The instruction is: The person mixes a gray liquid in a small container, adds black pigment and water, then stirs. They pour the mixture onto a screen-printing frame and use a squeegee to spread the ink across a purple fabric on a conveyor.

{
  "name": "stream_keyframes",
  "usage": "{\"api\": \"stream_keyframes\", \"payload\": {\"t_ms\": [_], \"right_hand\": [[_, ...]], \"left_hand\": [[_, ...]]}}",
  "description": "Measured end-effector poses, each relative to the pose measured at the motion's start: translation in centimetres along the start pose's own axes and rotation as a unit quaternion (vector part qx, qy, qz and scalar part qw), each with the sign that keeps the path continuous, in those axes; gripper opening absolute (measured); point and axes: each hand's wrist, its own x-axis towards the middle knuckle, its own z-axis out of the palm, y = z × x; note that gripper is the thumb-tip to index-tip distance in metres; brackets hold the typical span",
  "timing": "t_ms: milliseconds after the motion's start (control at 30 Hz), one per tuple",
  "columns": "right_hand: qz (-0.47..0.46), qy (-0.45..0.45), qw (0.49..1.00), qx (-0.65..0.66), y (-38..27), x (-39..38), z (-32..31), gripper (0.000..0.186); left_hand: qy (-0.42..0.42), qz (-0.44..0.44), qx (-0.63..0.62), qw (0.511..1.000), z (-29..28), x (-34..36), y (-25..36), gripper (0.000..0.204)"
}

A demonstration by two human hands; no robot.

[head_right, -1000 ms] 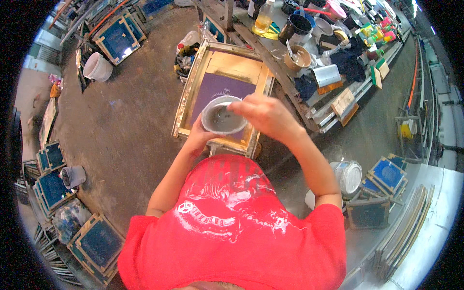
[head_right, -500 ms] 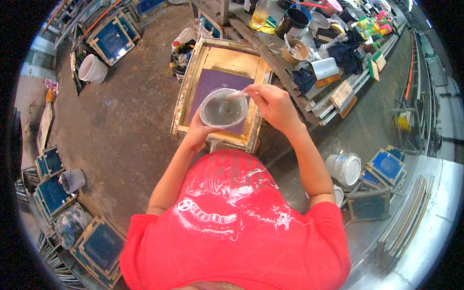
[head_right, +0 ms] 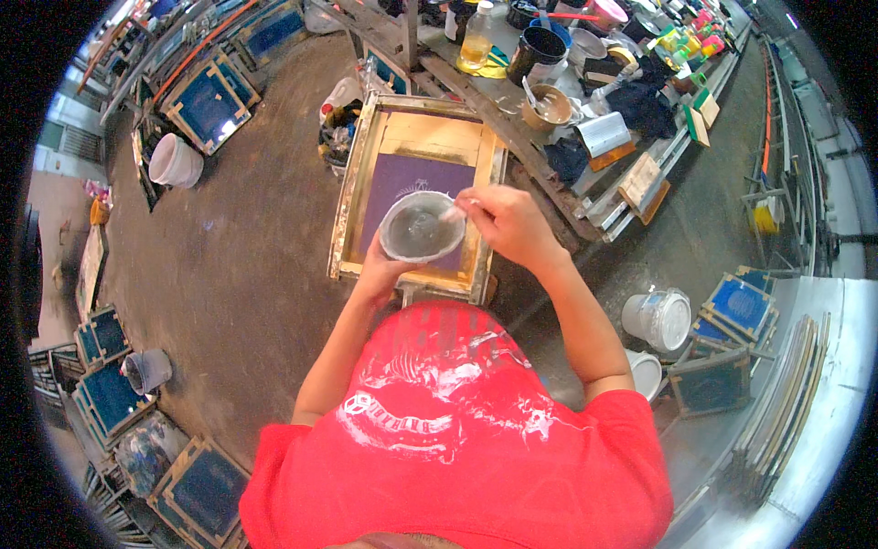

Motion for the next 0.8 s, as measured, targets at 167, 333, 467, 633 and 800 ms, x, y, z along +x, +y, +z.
{"api": "stream_keyframes", "payload": {"t_ms": [167, 333, 467, 633, 800], "right_hand": [[0.004, -0.079, 0.992, 0.095, -1.1, -0.6, 2.0, 0.018], [-0.06, 0.042, 0.997, -0.001, -0.4, 0.7, 0.8, 0.015], [-0.049, -0.008, 0.999, -0.009, -0.2, 0.6, 0.0, 0.016], [-0.017, -0.051, 0.995, 0.079, -1.2, -0.1, 1.7, 0.017], [-0.068, 0.008, 0.997, -0.019, 0.0, 0.8, 0.0, 0.018]], "left_hand": [[0.022, -0.001, 0.023, 0.999, 0.6, -0.2, -0.4, 0.094], [0.009, 0.039, 0.016, 0.999, 0.5, 0.1, -0.5, 0.086], [0.036, 0.02, -0.015, 0.999, 0.1, 0.3, -0.7, 0.086], [0.02, -0.019, -0.012, 1.0, 0.0, 0.5, -1.1, 0.085], [0.01, 0.025, -0.016, 0.999, 0.0, 0.4, -1.0, 0.083]]}}
